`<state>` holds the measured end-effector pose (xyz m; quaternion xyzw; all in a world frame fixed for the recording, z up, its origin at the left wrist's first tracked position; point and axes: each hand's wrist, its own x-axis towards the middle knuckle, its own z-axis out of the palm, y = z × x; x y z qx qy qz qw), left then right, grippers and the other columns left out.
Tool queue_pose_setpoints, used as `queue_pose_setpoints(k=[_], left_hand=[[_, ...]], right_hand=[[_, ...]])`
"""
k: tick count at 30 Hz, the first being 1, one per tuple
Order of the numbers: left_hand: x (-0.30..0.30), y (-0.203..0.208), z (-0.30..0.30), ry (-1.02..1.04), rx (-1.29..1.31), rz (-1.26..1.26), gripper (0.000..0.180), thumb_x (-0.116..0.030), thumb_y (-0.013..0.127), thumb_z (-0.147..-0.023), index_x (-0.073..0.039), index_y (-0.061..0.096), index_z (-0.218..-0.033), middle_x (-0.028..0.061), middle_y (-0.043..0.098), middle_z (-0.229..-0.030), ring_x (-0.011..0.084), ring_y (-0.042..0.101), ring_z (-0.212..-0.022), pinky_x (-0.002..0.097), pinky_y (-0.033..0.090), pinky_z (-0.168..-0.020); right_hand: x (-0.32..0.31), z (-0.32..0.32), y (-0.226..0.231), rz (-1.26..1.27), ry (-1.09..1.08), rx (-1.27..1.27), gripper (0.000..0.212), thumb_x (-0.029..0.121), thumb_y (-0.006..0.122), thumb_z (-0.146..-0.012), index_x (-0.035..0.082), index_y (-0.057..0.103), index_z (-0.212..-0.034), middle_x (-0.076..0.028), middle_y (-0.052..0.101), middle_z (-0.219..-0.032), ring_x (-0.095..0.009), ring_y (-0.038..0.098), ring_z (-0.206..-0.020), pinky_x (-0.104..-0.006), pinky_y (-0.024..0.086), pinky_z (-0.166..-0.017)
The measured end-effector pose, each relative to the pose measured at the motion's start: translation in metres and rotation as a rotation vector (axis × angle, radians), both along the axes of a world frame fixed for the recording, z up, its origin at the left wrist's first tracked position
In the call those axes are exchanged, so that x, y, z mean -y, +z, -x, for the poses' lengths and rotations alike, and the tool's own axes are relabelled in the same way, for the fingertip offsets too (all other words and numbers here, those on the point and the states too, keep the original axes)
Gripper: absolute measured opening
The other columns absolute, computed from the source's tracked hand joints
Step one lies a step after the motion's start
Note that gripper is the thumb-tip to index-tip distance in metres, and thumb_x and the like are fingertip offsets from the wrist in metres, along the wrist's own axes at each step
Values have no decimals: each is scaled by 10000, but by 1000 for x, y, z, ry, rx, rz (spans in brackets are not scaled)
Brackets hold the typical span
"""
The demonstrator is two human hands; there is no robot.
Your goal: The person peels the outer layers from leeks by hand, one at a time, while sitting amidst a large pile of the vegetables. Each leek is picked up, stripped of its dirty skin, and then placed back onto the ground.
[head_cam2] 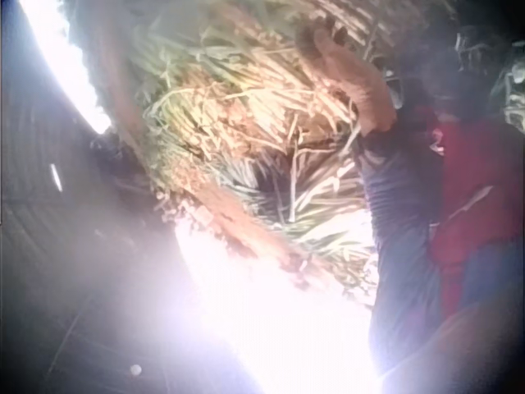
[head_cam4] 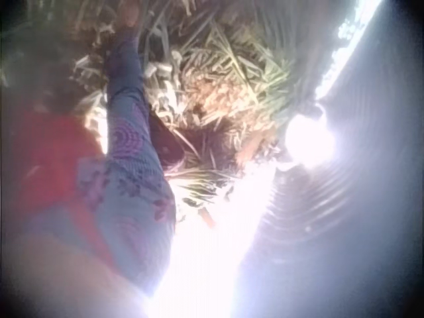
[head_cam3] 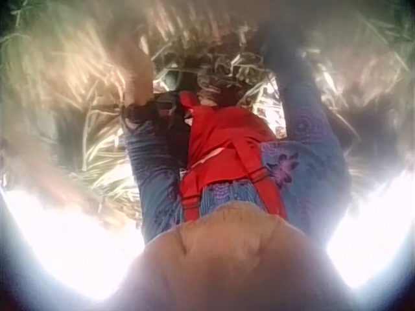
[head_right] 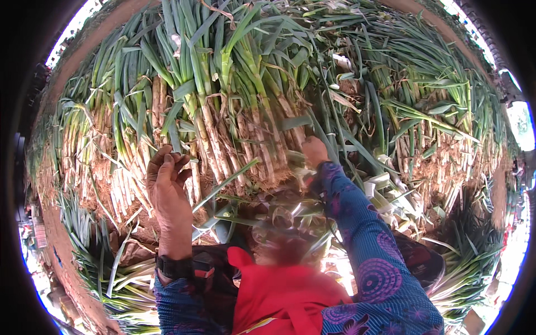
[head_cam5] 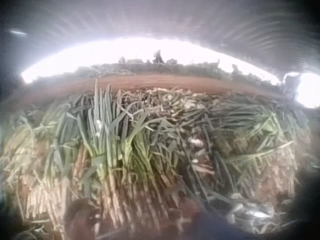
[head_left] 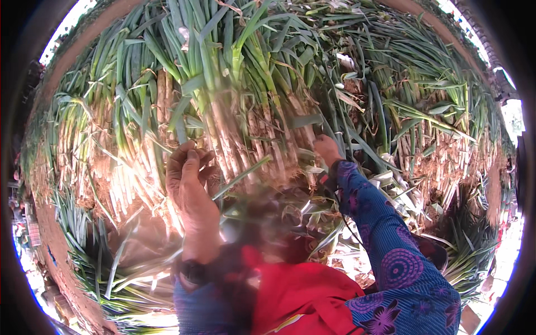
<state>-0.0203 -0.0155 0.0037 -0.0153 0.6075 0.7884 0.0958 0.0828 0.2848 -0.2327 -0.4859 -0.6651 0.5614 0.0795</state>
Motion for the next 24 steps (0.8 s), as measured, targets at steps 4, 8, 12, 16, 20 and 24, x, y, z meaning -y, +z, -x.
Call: queue_pose_setpoints(k=[4, 8, 12, 16, 20, 24], left_hand=[[4, 3, -7, -37, 11, 11, 199, -147, 523, -924, -37, 577, -1082, 35, 601, -891, 133, 605, -824, 234, 474, -682], [-3, 5, -12, -83, 52, 26, 177, -117, 509, -936, -48, 599, -1072, 37, 624, -886, 149, 627, -830, 255, 481, -676], [4, -2, -6, -57, 87, 62, 178, -123, 517, -932, -43, 573, -1080, 35, 602, -883, 145, 620, -792, 248, 480, -665], [-12, 5, -10, -116, 87, 36, 175, -128, 522, -931, -41, 572, -1074, 29, 603, -877, 138, 614, -788, 237, 477, -668], [-9, 0, -6, -101, 86, 49, 180, -133, 535, -925, -43, 567, -1077, 26, 603, -878, 128, 610, -784, 229, 469, -661], [-17, -4, -9, -137, 94, 47, 179, -134, 542, -923, -41, 567, -1074, 23, 601, -877, 126, 612, -790, 227, 469, -657]], right_hand=[[17, 7, -19, -696, 150, 50, 201, 215, 546, -851, 117, 653, -991, -144, 636, -1003, -325, 599, -955, -411, 479, -788], [8, 12, -68, -573, 291, -75, 204, 244, 579, -846, 113, 670, -974, -141, 663, -911, -308, 631, -893, -378, 478, -801], [35, 48, -38, -331, 319, 170, 358, 323, 633, -769, 48, 657, -998, -158, 661, -897, -322, 633, -871, -363, 479, -785], [-1, 45, -50, -66, 513, -201, 380, 325, 655, -755, 42, 648, -1009, -135, 642, -858, -309, 626, -801, -362, 481, -789], [24, 59, -6, 391, 187, 39, 317, 269, 626, -822, 63, 632, -1064, -81, 627, -820, -267, 612, -772, -353, 482, -771], [17, 45, 17, 575, 216, -319, 275, 235, 594, -878, 93, 587, -1113, -45, 624, -887, -208, 605, -763, -321, 483, -715]])
